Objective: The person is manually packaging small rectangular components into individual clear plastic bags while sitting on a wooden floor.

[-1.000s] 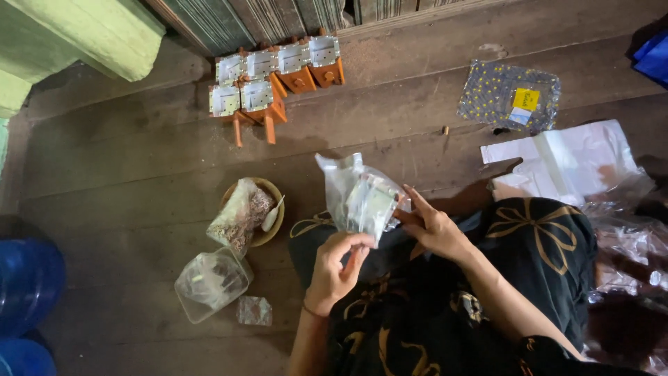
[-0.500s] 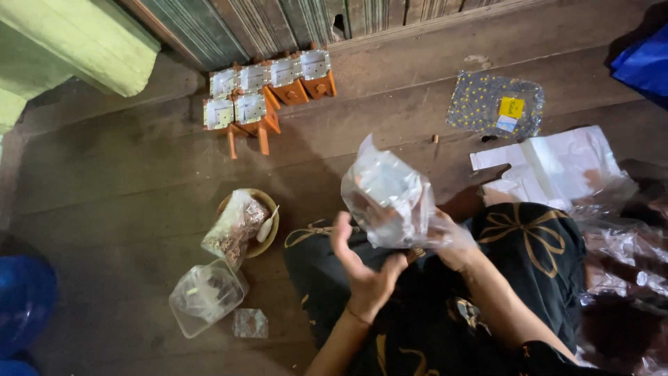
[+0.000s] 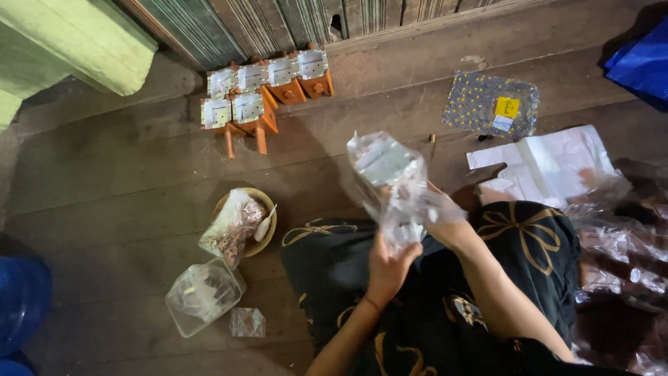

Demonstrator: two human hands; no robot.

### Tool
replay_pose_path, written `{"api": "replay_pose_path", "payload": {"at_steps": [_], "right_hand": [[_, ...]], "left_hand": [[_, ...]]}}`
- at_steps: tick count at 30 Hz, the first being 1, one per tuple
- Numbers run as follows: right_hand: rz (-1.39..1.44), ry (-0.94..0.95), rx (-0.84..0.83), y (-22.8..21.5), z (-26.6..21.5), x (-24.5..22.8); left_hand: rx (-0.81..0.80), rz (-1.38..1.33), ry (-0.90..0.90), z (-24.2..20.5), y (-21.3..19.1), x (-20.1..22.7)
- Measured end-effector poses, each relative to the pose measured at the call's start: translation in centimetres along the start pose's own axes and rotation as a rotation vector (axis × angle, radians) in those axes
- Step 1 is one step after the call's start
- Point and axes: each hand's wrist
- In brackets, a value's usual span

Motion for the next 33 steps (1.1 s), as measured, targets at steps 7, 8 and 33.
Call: {"api": "replay_pose_path", "payload": {"at_steps": [7,8,33], "right_hand": [[-0.88,0.291,-0.295,2.3,4.5,-1.3],[-0.879,0.29,-0.3,2.6,4.7,-1.8],[-0.555,0.237,0.22,-4.7,0.1,5.0]], "left_hand": [[0.268,0.28,0.36,2.3,-3.2,-2.5],[0.27,0.282,0.357,2.8,-3.2,-2.1],[0.033,0.234,0.472,8.6,-7.1,1.1]]}}
Point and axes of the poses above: each hand's wrist, its own z-axis towards the middle knuckle, its own y-axis out of the palm, x = y × z, and after that the axes turned 9 degrees about y, right-handed
